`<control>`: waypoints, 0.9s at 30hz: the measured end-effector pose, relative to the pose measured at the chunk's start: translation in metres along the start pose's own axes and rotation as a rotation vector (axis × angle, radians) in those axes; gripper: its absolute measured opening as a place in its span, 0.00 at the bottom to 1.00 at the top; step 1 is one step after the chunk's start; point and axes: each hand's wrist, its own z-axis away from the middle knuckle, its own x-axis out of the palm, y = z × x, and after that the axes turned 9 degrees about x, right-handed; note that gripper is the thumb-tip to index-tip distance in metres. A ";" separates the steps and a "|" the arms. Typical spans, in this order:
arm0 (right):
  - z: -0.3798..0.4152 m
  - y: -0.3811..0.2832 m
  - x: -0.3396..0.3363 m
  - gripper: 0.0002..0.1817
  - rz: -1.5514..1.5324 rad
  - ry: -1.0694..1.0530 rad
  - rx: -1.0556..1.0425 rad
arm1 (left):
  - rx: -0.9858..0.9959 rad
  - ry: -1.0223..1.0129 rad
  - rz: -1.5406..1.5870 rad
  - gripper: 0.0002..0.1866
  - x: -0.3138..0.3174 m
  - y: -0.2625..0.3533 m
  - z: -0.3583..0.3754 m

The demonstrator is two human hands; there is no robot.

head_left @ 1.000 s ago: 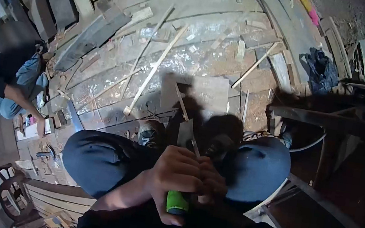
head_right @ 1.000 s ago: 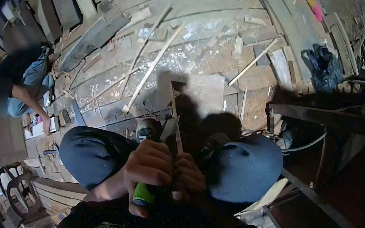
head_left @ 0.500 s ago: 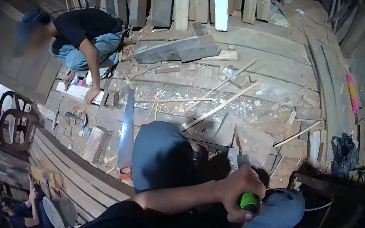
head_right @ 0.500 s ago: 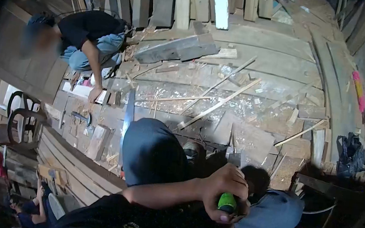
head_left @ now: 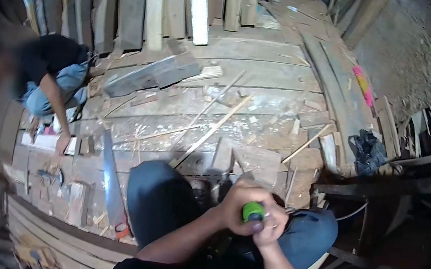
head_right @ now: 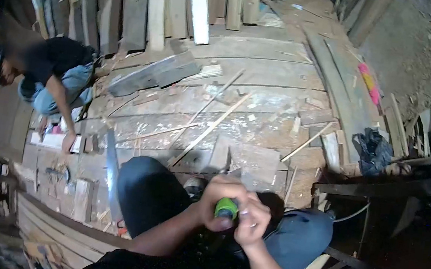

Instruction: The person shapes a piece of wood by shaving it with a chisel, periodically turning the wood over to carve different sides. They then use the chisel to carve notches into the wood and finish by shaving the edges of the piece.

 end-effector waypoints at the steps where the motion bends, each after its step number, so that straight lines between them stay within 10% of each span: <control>1: -0.001 -0.004 0.002 0.17 -0.019 -0.016 0.002 | 0.010 -0.037 0.005 0.25 -0.004 0.003 -0.002; 5: 0.019 0.019 0.008 0.13 -0.048 -0.048 -0.065 | 0.040 -0.073 0.054 0.25 -0.004 -0.001 0.013; 6: 0.022 0.022 0.004 0.33 -0.182 -0.263 -0.118 | 0.064 -0.054 0.059 0.24 -0.005 0.002 0.011; 8: 0.006 0.001 0.012 0.13 -0.034 -0.070 -0.087 | 0.005 -0.129 0.076 0.23 -0.013 0.008 0.005; 27: -0.006 0.018 0.006 0.15 -0.142 -0.347 -0.236 | -0.054 -0.086 0.114 0.35 -0.029 0.014 0.002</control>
